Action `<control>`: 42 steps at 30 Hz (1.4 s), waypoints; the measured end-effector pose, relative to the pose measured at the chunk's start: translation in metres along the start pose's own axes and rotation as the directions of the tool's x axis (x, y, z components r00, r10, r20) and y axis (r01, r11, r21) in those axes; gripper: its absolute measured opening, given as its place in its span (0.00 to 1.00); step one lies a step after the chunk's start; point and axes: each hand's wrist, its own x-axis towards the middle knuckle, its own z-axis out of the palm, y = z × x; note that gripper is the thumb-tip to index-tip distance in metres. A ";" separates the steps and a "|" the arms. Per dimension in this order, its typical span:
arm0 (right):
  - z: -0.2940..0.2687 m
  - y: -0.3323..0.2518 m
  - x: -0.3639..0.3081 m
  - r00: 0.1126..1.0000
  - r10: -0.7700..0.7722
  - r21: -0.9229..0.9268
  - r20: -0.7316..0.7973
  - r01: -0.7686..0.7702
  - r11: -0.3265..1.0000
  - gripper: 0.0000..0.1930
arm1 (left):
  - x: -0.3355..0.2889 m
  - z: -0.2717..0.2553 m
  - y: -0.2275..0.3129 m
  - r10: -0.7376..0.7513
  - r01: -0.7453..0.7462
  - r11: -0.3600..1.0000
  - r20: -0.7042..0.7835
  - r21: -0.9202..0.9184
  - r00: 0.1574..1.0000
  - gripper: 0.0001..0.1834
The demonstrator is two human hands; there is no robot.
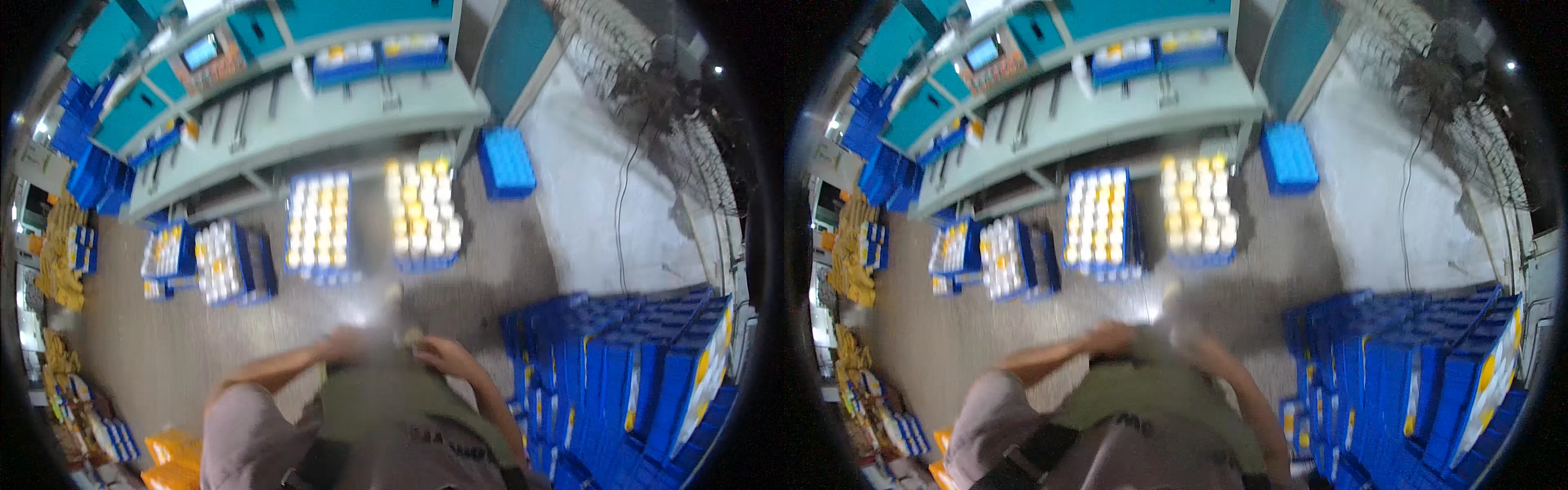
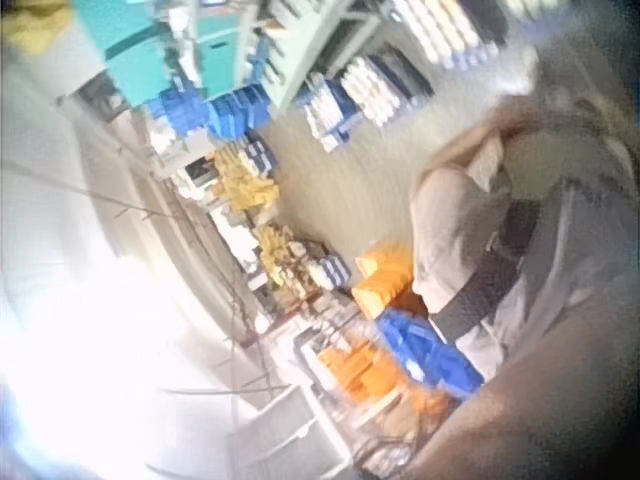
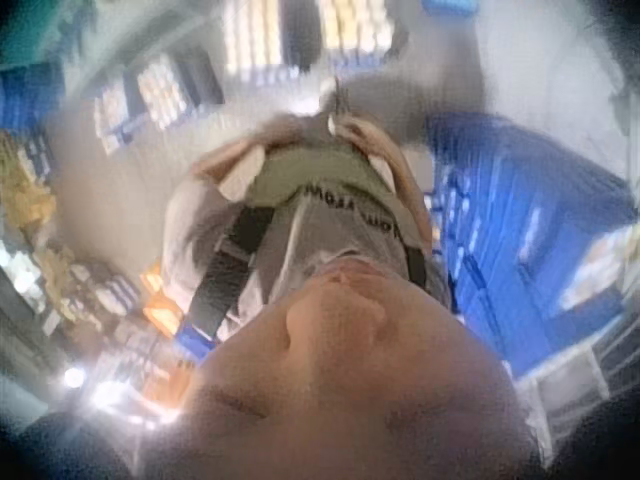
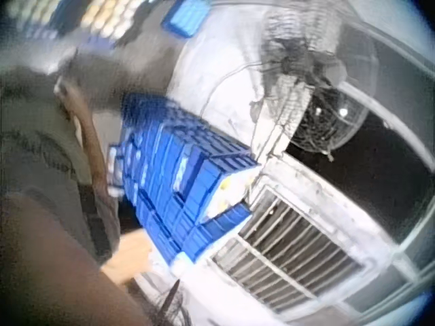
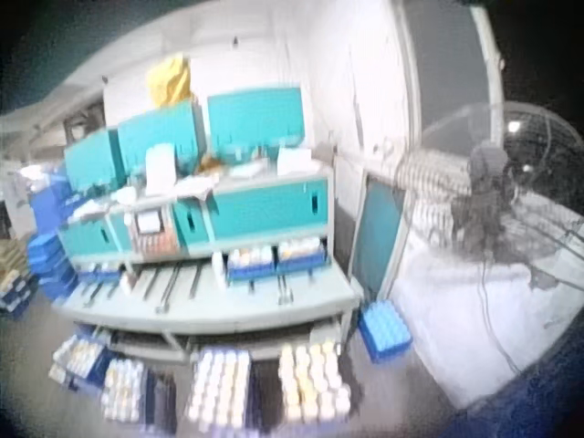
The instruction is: The person sorts white and yellow capsules from blue trays into a larger blue bin, then uses a handheld scanner on the bin. They write on a notepad and clipboard, then continue sorting capsules into trays.
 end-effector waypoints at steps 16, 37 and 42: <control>0.024 -0.001 0.039 0.975 -0.133 0.029 0.180 0.130 0.991 0.15 | 0.019 0.028 0.057 -0.137 0.028 0.978 -0.543 -0.204 0.828 0.24; 0.056 0.200 0.009 0.835 0.440 0.589 -0.330 -0.182 0.788 0.12 | -0.081 -0.070 0.073 -0.550 0.467 0.241 0.276 -0.851 0.788 0.14; 0.116 0.349 0.122 0.787 0.614 0.686 0.064 -0.481 0.546 0.13 | 0.065 -0.047 -0.057 -0.748 0.095 0.448 -0.315 -0.889 0.584 0.13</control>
